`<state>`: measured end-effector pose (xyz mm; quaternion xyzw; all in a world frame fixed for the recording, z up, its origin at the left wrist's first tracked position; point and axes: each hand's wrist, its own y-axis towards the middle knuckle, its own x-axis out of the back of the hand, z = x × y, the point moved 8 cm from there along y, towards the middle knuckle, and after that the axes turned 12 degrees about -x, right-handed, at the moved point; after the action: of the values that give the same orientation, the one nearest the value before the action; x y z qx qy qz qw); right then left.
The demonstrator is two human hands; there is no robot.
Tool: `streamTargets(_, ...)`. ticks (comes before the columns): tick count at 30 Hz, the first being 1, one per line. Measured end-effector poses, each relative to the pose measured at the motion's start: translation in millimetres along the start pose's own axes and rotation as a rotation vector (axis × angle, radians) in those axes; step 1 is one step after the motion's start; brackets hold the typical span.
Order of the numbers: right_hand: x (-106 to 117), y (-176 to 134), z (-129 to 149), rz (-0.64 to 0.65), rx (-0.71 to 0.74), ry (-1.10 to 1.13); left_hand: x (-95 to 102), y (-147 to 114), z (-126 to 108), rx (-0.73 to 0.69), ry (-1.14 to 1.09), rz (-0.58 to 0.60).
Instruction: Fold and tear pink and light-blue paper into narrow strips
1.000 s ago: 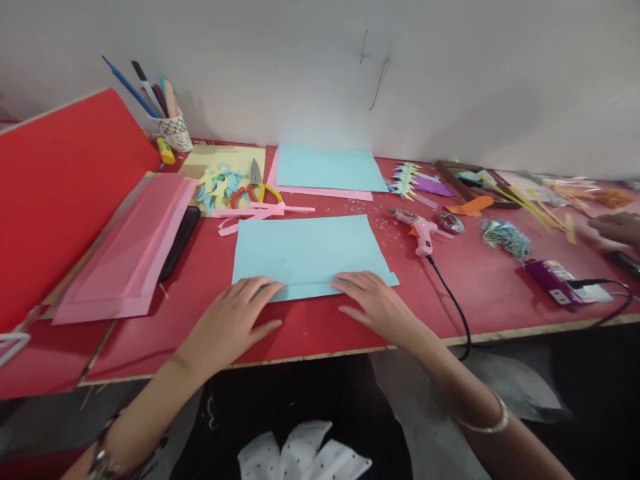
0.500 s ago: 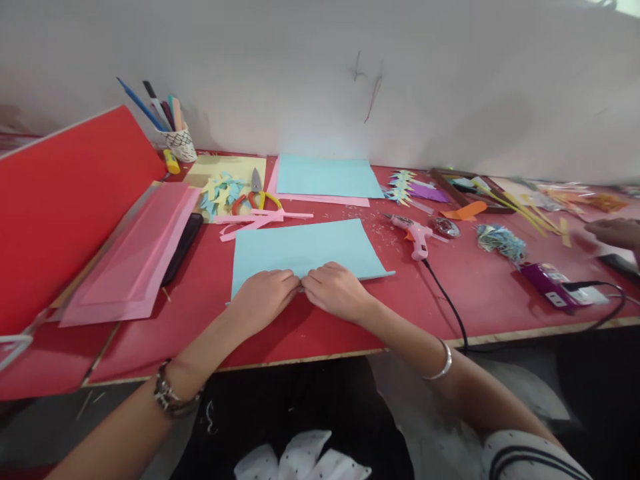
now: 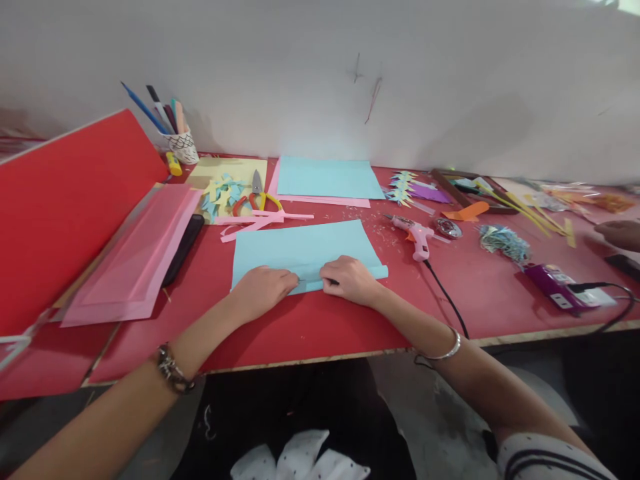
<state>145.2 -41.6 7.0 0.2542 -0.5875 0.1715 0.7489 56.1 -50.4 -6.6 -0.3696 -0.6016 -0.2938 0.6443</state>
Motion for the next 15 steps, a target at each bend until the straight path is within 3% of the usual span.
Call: streamTargets(15, 30.1, -42.4, -62.2, -0.172, -0.106, 0.057, -3.2, 0.7, 5.1, -0.049, -0.039, -0.065)
